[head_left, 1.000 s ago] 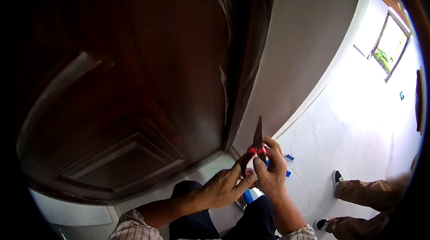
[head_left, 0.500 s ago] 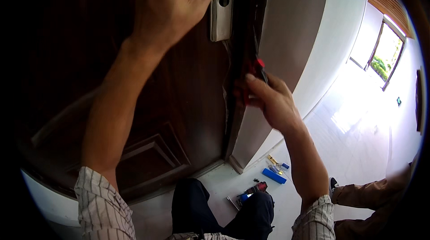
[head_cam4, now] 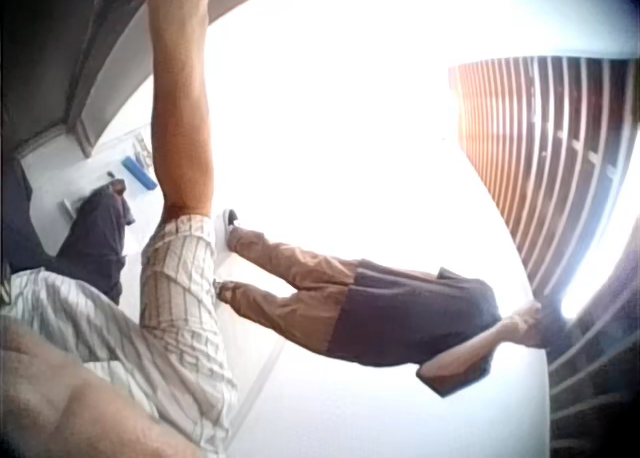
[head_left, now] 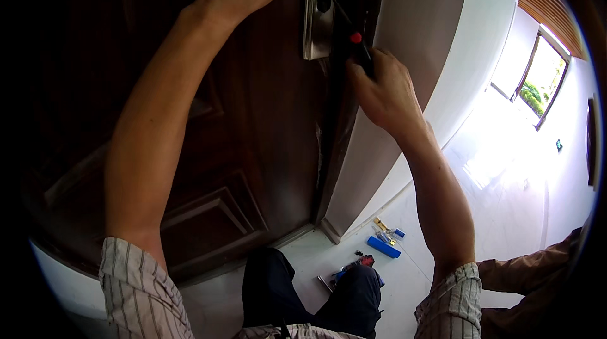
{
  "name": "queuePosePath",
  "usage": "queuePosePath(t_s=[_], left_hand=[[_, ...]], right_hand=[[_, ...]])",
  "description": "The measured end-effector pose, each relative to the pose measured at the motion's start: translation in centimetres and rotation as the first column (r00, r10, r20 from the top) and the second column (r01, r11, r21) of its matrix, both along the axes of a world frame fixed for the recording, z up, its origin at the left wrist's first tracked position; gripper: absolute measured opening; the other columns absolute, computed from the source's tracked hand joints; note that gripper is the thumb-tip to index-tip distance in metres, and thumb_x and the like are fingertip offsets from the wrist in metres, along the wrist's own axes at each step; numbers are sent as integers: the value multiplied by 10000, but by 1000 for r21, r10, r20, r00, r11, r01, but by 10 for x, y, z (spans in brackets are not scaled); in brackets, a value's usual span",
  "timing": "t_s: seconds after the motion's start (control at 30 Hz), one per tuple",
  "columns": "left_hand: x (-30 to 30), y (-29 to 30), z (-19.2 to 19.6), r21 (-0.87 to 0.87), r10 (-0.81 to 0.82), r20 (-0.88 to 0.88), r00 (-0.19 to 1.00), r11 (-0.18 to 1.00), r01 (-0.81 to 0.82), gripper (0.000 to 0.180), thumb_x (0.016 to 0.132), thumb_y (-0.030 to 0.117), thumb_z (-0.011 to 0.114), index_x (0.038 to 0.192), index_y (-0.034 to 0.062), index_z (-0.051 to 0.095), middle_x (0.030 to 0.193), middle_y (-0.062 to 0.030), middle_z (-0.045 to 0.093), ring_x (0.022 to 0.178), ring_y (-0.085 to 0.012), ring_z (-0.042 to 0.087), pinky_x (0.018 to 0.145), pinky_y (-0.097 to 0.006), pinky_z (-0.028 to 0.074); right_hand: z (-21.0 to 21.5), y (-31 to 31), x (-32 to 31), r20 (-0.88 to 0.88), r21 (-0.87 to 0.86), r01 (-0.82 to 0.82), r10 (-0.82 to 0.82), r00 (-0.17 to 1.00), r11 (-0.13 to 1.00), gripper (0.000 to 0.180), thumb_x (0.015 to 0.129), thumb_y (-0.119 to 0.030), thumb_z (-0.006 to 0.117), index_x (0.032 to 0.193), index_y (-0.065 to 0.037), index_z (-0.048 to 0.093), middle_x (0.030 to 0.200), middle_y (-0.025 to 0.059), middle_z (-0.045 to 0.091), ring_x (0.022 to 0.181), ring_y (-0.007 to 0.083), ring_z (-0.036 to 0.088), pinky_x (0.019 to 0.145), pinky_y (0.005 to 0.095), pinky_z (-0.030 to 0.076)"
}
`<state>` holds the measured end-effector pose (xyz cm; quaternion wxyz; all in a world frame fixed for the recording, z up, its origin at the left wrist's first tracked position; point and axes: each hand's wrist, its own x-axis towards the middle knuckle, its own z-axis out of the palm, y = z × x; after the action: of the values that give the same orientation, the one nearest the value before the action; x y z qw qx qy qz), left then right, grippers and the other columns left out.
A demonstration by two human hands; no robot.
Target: The person uses pliers and a screwdriver to manipulate the handle and lock mechanism of a door. They remove the handle, adjust internal components, and reassemble the lock while another person stands nearby.
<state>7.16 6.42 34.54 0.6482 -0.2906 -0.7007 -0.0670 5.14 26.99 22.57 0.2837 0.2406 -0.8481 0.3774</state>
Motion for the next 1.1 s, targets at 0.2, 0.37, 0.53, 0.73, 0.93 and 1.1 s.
queuePosePath(t_s=[0.2,0.37,0.53,0.73,0.93,1.1], left_hand=[[-1,-3,7,19,-129,83,988,992,128,225,820,213,729,895,6,684,784,-184,678,724,-326,677,643,-400,511],[-1,-6,9,47,-141,89,986,989,137,232,816,221,730,889,5,683,789,-190,678,729,-327,679,651,-401,513],[1,-5,13,55,-117,74,990,992,113,238,810,228,734,893,11,685,799,-194,678,747,-345,675,663,-418,514],[-6,-8,12,61,-115,26,993,992,113,247,807,250,730,889,20,690,812,-194,680,774,-358,672,697,-440,517],[-5,-10,12,44,-116,40,992,992,114,250,809,269,722,855,26,681,789,-193,672,758,-372,654,691,-458,510],[-11,-10,14,-4,-126,-106,986,992,126,258,799,268,732,821,26,645,755,-193,652,741,-387,635,680,-472,500]], right_hand=[[16,3,9,422,-196,-119,194,886,973,423,877,-349,562,913,65,640,756,200,602,749,293,621,741,417,465],[33,-7,33,342,74,86,-106,934,994,415,873,-322,549,926,79,641,742,206,624,724,315,631,736,422,475],[38,-5,25,70,339,156,-191,979,928,354,845,-222,532,949,97,644,817,263,660,808,386,660,799,444,500],[43,-23,33,-452,513,487,-260,853,707,260,835,-127,514,858,73,679,791,256,670,788,382,671,813,481,536],[92,-21,39,-16,614,309,-379,925,727,228,913,-159,521,922,-4,687,754,205,659,715,345,671,712,445,526],[73,1,8,-187,812,278,-223,957,513,273,928,-195,492,957,-17,698,821,230,673,786,379,672,754,452,525]])
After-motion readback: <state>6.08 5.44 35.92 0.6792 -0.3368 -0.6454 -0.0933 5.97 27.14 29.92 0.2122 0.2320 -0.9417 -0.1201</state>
